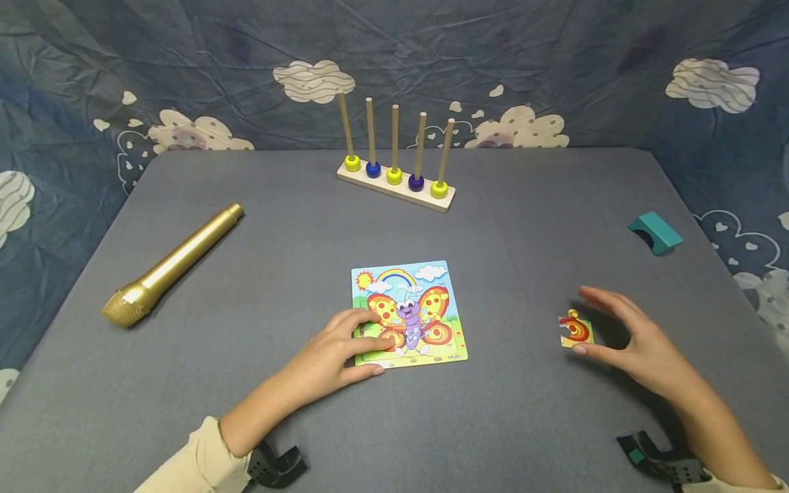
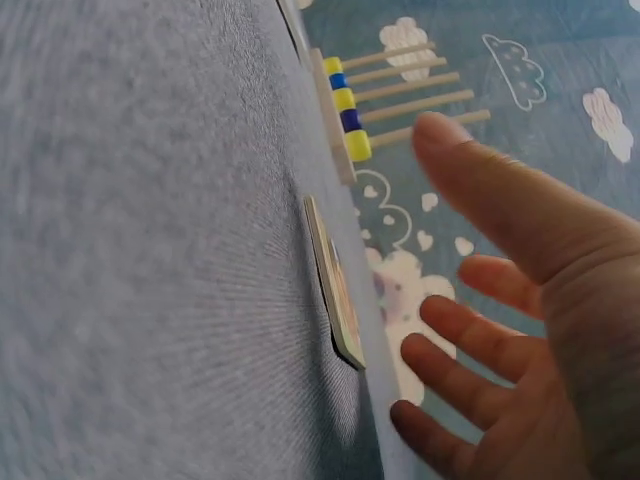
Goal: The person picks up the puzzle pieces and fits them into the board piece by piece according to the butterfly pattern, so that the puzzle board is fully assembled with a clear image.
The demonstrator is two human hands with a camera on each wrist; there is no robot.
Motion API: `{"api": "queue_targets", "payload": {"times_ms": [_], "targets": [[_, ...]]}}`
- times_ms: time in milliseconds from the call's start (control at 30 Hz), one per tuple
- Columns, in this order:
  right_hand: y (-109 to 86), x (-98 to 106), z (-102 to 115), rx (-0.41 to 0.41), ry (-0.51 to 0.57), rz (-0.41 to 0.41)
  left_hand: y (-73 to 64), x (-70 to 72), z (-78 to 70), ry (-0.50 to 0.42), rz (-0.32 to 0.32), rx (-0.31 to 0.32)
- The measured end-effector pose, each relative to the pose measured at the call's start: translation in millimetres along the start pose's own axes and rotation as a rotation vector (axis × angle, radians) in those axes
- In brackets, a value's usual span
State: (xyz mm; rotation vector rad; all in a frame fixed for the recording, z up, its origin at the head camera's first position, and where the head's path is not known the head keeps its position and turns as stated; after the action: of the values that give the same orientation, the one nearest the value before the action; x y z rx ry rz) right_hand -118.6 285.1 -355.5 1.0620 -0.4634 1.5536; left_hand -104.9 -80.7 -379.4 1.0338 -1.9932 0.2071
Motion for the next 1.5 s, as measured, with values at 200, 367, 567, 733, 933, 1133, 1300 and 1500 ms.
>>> {"api": "queue_targets", "payload": {"times_ms": [200,367,567,733,933,1133,1300,1500], "targets": [[-1.3,-6,-8,-0.027,-0.072,0.087,0.7,-0.3,0.4,-0.002,0.000,-0.003],[-3.1,-11,-15,-0.079,-0.124,0.157,0.8,-1.4,0.4,0.000,0.005,0.001],[-3.9,-13,-16,-0.060,-0.162,0.176,1.6,-1.1,0.3,0.002,0.002,-0.004],[-3.6,-11,-12,-0.038,-0.220,0.162,1.7,-1.0,0.9,0.000,0.003,-0.005],[-1.7,-13,-7,-0.072,-0.265,0.157,0.9,-0.8,0.9,-0.006,0.001,-0.003],[0.7,-12,9,-0.036,-0.251,0.096,1.2,-0.6,-1.2,0.017,-0.004,-0.012],[5.2,-4,42,0.078,-0.240,-0.040,2.7,0.1,-7.3,0.074,-0.003,-0.054],[14.9,-6,86,0.208,-0.177,-0.109,7.9,-4.2,-15.6,0.098,0.028,-0.093]]}}
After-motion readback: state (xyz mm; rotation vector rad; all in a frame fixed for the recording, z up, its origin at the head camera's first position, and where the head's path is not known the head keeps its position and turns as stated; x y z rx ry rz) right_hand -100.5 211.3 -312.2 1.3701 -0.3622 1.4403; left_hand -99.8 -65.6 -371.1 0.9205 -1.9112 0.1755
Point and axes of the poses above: each hand's wrist, its own y-axis towards the middle knuckle, its own x-axis out of the back of the hand, z = x × y, the point moved 7 cm from there along y, towards the middle knuckle, and after that the axes turned 10 degrees about -y, right-handed, at the moved point
